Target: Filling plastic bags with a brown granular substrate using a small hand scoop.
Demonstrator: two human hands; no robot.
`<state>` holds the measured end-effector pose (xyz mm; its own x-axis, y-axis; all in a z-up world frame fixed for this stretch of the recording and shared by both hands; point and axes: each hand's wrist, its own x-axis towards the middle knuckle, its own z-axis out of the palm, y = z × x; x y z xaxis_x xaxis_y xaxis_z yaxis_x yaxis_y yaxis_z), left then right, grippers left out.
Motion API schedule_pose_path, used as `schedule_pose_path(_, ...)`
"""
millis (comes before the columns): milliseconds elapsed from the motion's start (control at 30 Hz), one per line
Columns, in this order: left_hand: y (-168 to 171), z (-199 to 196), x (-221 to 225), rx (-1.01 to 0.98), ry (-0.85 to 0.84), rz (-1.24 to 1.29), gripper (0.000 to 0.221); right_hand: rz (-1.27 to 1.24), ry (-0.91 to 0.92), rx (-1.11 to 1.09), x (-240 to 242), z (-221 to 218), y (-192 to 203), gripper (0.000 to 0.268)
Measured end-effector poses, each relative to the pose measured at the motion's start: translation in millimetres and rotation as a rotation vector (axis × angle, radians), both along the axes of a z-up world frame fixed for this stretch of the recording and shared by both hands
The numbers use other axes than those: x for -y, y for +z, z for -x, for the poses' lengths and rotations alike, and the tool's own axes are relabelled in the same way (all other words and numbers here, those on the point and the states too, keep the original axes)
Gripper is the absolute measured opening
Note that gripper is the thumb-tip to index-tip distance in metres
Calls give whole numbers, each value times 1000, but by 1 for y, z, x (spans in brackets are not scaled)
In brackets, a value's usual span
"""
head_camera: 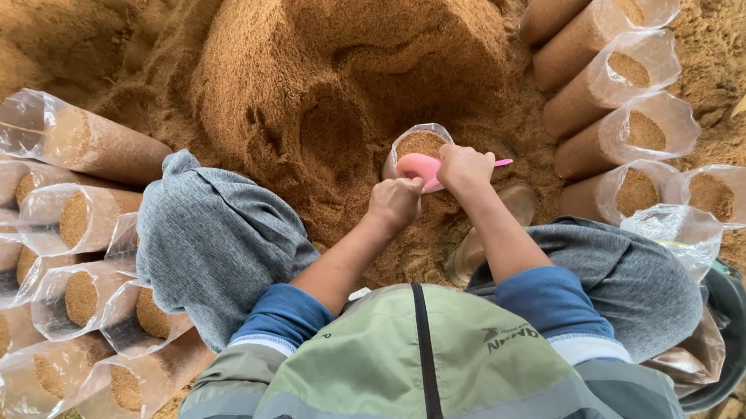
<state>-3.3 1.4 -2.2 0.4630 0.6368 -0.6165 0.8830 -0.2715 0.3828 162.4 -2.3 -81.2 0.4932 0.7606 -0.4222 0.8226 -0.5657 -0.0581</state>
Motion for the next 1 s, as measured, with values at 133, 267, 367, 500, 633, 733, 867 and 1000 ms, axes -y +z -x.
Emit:
schedule_pose_path(133, -48, 4, -21, 123, -212, -314, 33, -17, -111, -73, 9, -20, 0, 24)
schedule_pose_path(267, 5, 17, -29, 505, 204, -246, 24, -191, -173, -371, 39, -8, 85, 29)
schedule_pose_path(367, 16, 21, -35, 560, 373, -184, 23, -226, -191, -402, 52, -3, 73, 28)
schedule_pose_path(500, 3, 15, -32, 456, 429, -79, 51, -207, -223, -449, 51, 10, 56, 37)
schedule_pose_path(633, -14, 14, -34, 388, 326, -81, 64, -180, -263, -468, 52, 28, 50, 44)
schedule_pose_path(733, -13, 11, -32, 377, 316, -84, 58, -114, -323, -435, 56, 28, 34, 45)
schedule_pose_path(867, -17, 11, -32, 376, 302, -112, 60, -114, -274, -409, 52, 25, 24, 44)
schedule_pose_path(1000, 2, 13, -30, 415, 289, -138, 60, -149, -262, -446, 43, 37, 44, 48)
